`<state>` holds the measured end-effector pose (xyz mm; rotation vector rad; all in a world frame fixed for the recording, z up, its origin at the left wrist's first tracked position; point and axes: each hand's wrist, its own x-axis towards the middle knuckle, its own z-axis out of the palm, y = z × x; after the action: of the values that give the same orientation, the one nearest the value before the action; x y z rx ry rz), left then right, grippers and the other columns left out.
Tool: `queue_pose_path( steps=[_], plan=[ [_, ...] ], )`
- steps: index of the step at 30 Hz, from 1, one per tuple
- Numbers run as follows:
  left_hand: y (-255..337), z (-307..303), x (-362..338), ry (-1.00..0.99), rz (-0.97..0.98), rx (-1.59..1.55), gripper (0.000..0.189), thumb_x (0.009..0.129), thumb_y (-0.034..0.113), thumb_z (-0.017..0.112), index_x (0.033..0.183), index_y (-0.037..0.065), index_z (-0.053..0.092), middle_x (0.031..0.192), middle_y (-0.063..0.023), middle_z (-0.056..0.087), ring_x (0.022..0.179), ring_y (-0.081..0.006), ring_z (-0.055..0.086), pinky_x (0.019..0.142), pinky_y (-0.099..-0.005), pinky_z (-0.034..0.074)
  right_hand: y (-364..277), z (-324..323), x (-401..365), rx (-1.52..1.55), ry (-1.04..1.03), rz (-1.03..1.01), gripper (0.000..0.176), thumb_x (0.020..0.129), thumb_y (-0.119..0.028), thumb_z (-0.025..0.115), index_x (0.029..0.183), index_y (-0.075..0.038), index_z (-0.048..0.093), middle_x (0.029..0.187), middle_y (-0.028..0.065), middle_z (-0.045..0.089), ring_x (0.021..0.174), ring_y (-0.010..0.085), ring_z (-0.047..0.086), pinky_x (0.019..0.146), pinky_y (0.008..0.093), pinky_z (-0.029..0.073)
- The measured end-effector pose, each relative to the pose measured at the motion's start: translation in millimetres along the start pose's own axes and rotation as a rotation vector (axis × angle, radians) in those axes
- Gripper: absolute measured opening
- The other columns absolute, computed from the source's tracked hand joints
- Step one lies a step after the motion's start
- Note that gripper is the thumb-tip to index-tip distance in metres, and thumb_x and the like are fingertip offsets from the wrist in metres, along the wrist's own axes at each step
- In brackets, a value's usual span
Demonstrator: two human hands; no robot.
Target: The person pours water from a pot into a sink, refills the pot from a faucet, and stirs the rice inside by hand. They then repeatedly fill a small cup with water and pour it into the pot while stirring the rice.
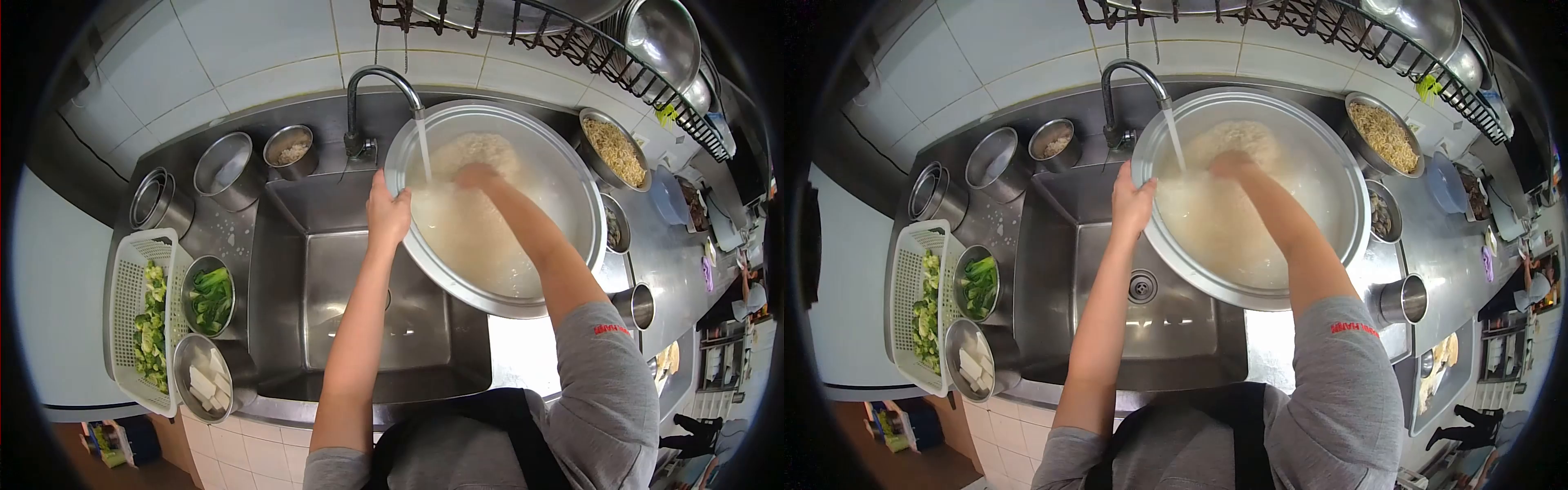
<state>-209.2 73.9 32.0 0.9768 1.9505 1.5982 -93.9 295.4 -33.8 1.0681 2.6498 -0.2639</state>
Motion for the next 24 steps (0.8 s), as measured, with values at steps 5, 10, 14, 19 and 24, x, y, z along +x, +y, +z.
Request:
queue_pose_path(
  steps=[5,10,14,19,24],
  plan=[
    [-2,1,1,0.011,0.000,-0.052,0.046,0.072,0.007,0.052,0.114,-0.002,0.038,0.100,-0.0220,0.053,0.093,-0.0337,0.052,0.080,-0.0358,0.039,63,-16,-12,0.019,0.004,0.137,0.059,0.070,-0.056,0.047,0.104,-0.008,0.055,0.106,0.0112,0.054,0.100,0.0244,0.049,0.084,0.0340,0.037],
    [-13,6,6,0.029,0.018,-0.081,0.045,0.071,0.007,0.052,0.113,-0.004,0.039,0.100,-0.0229,0.053,0.093,-0.0337,0.052,0.081,-0.0356,0.039,90,-24,-71,0.456,-0.174,0.344,0.081,0.063,-0.072,0.042,0.116,-0.010,0.046,0.118,0.0133,0.045,0.111,0.0266,0.039,0.091,0.0391,0.030],
    [-11,7,4,0.066,0.024,-0.088,0.045,0.070,0.006,0.052,0.112,-0.003,0.040,0.099,-0.0229,0.053,0.094,-0.0341,0.052,0.081,-0.0358,0.039,74,-31,-125,0.627,-0.426,0.418,0.085,0.062,-0.072,0.044,0.123,-0.013,0.037,0.124,0.0142,0.037,0.115,0.0302,0.034,0.094,0.0456,0.023],
    [-2,3,1,0.060,0.009,-0.074,0.044,0.070,0.006,0.052,0.112,-0.001,0.041,0.098,-0.0218,0.054,0.093,-0.0345,0.052,0.080,-0.0363,0.039,21,-29,-179,0.895,-0.536,0.445,0.094,0.060,-0.066,0.054,0.129,-0.011,0.023,0.131,0.0115,0.026,0.118,0.0267,0.029,0.095,0.0445,0.023],
    [-3,4,1,0.087,0.025,-0.067,0.043,0.070,0.006,0.052,0.112,0.001,0.041,0.097,-0.0209,0.055,0.092,-0.0342,0.053,0.080,-0.0367,0.040,0,-1,-171,1.006,-0.754,0.318,0.085,0.061,-0.043,0.067,0.125,-0.004,0.026,0.126,0.0122,0.033,0.114,0.0235,0.034,0.090,0.0371,0.033]
  ],
)
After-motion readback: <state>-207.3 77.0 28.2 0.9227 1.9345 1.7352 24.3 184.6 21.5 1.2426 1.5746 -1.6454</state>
